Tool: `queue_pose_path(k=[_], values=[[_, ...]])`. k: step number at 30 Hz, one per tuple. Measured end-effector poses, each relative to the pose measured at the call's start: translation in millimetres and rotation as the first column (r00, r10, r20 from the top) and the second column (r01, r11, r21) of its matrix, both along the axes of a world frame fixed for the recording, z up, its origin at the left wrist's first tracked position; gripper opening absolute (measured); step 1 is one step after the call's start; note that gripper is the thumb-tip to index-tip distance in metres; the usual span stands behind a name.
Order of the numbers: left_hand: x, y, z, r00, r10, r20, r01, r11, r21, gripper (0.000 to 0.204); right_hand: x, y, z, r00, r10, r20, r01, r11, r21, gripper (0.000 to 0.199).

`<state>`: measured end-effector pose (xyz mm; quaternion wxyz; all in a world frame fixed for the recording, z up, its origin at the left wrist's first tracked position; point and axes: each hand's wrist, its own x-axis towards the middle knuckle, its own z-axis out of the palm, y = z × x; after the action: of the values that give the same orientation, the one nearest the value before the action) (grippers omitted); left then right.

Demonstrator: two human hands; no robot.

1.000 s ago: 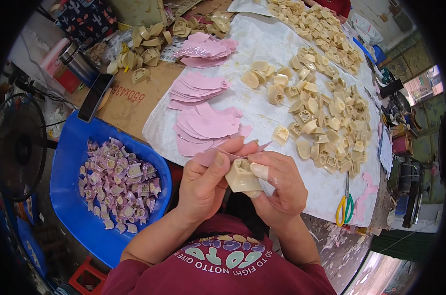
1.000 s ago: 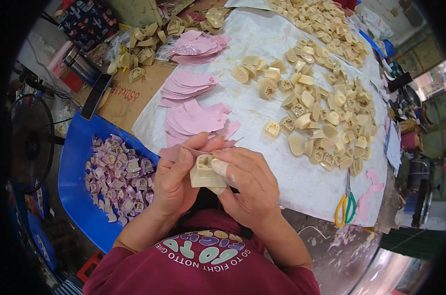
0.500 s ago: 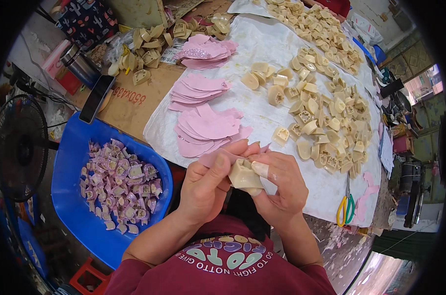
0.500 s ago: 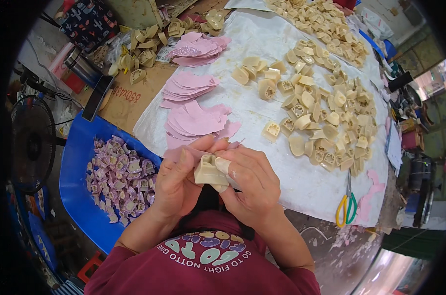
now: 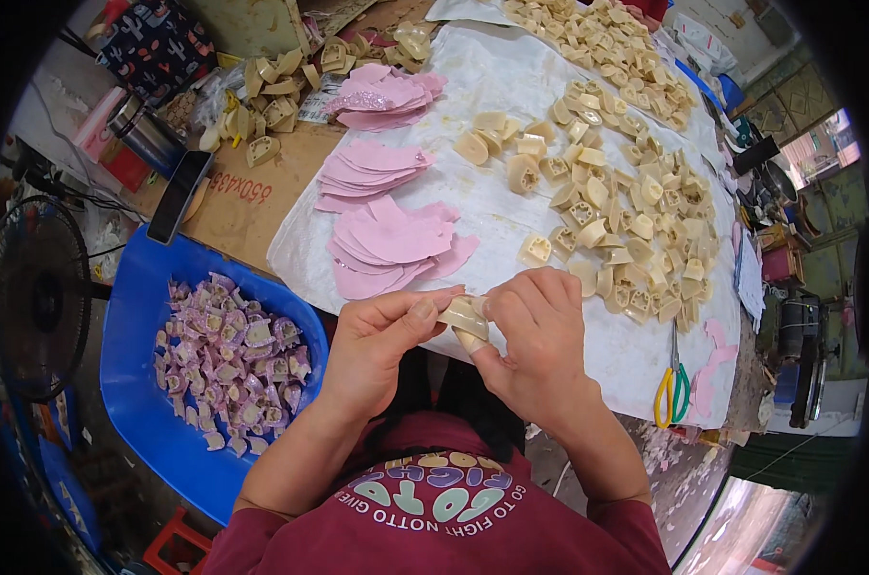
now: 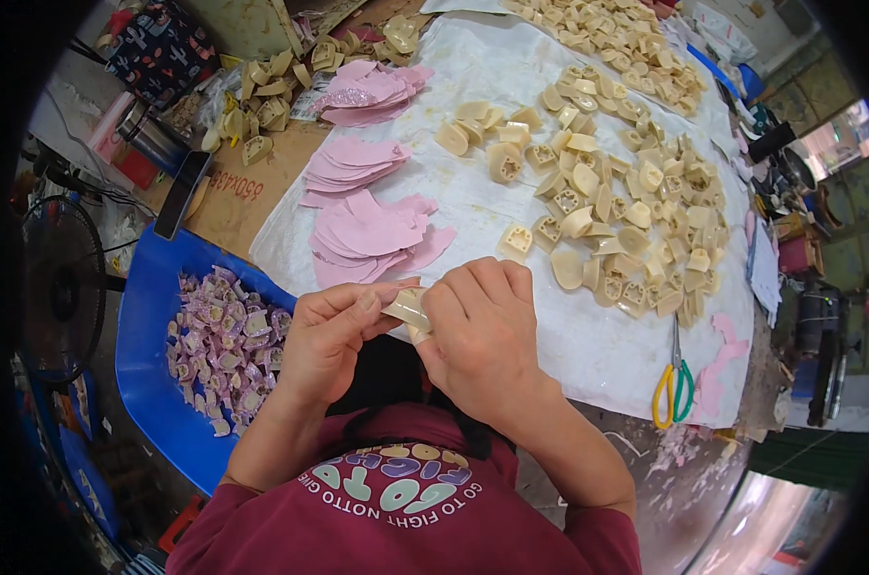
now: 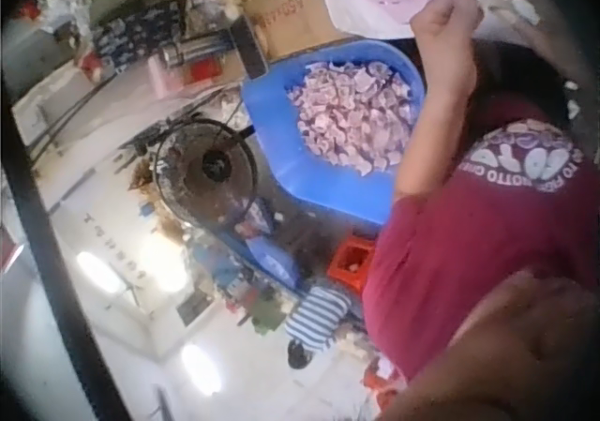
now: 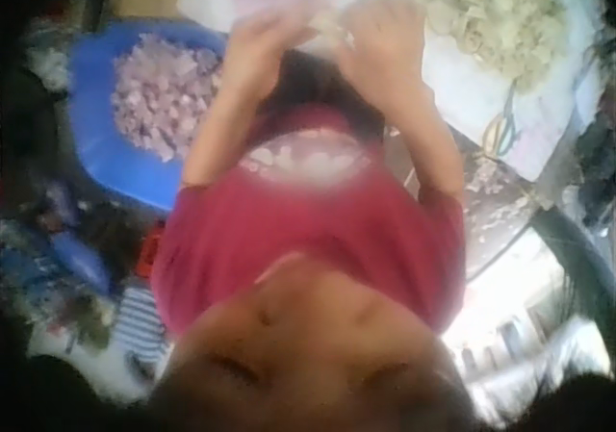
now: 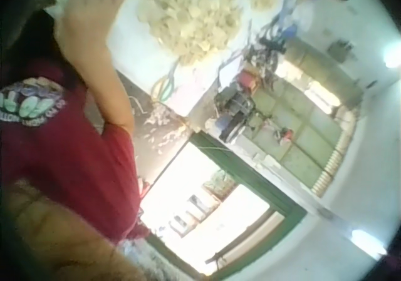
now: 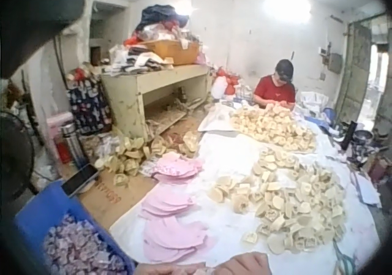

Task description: The person wraps small, beige, rectangular items with pink, glittery paper. They pick up a piece of paper and an item, fold the paper around the item, and place the finished wrapped unit into a blue bin. The process is repeated continuously throughout the video.

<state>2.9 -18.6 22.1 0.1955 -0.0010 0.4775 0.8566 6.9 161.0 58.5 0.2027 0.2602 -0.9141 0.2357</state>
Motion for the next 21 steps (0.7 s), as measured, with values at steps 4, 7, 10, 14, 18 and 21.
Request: queue_pose_path(k=[4,7,10,14,18,21], values=[[5,2,-5,0.983,-0.041,-0.178,0.003,0.978,-0.209,0.03,0,-2,0,0.998,0.006,0.064,-0.011,0.998,0.067,0.026],[-7,-7,-7,0.953,-0.211,-0.219,0.134,0.938,-0.32,0.031,-4,2,-7,0.996,0.031,0.089,-0.035,0.998,0.044,0.026],[-28,-24,-14,0.94,-0.34,0.011,0.338,0.93,-0.144,0.027,-4,9,-13,0.993,0.086,0.077,-0.085,0.996,-0.014,0.027],[-32,-16,-4,0.938,-0.341,-0.066,0.327,0.931,-0.165,0.006,-2,9,-15,0.989,0.129,0.066,-0.126,0.991,-0.05,0.028],[-44,-20,6,0.836,-0.524,-0.164,0.414,0.798,-0.438,0.006,-2,6,-23,0.985,0.153,0.077,-0.146,0.985,-0.093,0.032],[-51,-21,20,0.731,-0.654,-0.195,0.388,0.633,-0.67,0.004,0,3,-27,0.979,0.133,0.157,-0.107,0.981,-0.163,0.028]])
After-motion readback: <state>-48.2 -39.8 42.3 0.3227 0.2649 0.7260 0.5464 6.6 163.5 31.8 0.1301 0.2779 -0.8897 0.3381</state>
